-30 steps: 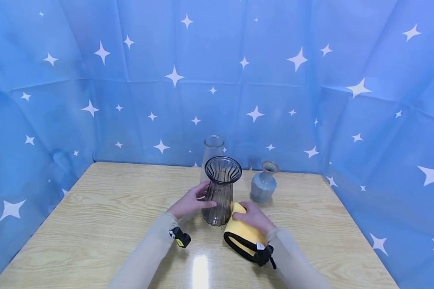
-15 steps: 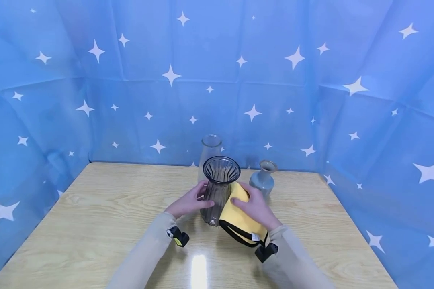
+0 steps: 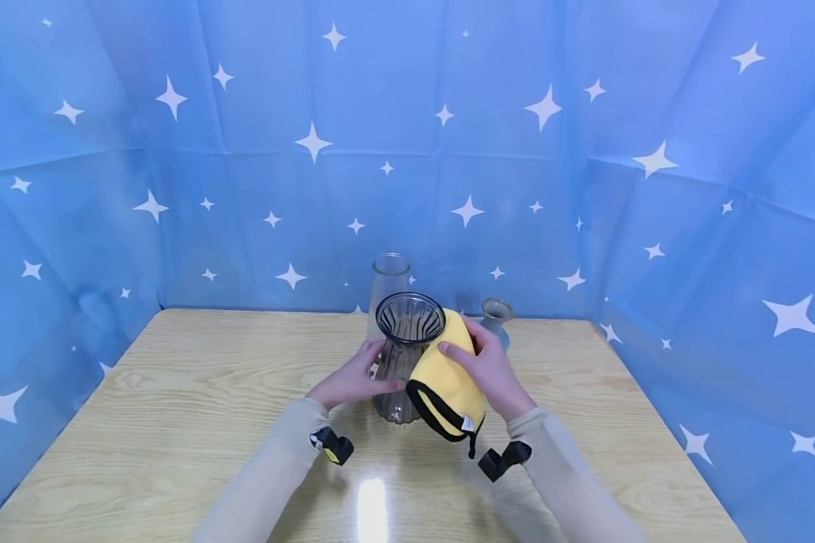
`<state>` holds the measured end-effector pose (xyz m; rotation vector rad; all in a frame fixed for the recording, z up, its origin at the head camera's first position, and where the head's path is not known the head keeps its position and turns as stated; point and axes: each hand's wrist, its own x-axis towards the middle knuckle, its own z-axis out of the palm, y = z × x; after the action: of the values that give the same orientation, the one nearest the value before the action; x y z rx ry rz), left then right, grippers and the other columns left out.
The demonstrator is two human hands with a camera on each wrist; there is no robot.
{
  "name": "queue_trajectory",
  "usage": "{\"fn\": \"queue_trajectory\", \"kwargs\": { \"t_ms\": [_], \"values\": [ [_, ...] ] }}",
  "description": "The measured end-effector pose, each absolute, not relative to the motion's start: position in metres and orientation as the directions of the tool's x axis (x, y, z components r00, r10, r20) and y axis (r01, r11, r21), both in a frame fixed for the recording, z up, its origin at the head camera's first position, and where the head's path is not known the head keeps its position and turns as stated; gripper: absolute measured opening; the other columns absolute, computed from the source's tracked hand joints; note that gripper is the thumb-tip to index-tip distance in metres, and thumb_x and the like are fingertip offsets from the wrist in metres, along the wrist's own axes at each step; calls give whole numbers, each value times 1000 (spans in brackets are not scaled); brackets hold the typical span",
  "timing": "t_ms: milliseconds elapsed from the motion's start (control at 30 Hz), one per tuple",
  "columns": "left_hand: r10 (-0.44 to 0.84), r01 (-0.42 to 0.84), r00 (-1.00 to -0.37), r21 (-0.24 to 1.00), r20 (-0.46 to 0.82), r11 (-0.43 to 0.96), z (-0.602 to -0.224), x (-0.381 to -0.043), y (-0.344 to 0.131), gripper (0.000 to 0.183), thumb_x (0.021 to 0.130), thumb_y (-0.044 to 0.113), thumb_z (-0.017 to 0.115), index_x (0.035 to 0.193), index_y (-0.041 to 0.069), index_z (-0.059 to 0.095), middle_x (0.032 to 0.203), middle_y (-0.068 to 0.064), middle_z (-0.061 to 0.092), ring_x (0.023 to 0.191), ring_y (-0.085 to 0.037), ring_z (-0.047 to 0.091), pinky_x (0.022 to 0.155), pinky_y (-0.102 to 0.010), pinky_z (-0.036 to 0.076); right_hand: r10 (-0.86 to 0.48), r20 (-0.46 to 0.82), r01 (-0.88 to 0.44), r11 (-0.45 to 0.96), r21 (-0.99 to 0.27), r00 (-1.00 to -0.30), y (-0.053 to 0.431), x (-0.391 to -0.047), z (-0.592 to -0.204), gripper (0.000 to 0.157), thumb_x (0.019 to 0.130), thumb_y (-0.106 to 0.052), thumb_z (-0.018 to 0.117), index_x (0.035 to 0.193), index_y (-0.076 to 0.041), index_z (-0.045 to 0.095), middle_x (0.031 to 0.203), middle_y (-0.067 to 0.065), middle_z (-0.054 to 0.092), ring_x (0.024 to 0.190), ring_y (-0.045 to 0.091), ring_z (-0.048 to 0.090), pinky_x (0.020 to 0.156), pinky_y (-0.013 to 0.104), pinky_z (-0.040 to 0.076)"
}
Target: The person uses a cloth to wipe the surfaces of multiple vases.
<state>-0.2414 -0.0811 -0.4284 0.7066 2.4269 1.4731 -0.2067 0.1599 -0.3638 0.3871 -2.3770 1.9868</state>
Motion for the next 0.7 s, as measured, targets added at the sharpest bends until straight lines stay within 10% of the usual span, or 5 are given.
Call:
{"fn": "queue_trajectory", "kwargs": {
  "t_ms": [700],
  "values": [
    [484,246,-867,945,114,217,-432,-237,-82,71,83,12,75,144,9,38,139,-15,45,128,-38,43,100,-48,43,-296,129,-231,340,-912,-946,160,-205,-412,59,93,-9,63,144,4,37,112,17,61,86,23,64,72,34,55]
  ]
}}
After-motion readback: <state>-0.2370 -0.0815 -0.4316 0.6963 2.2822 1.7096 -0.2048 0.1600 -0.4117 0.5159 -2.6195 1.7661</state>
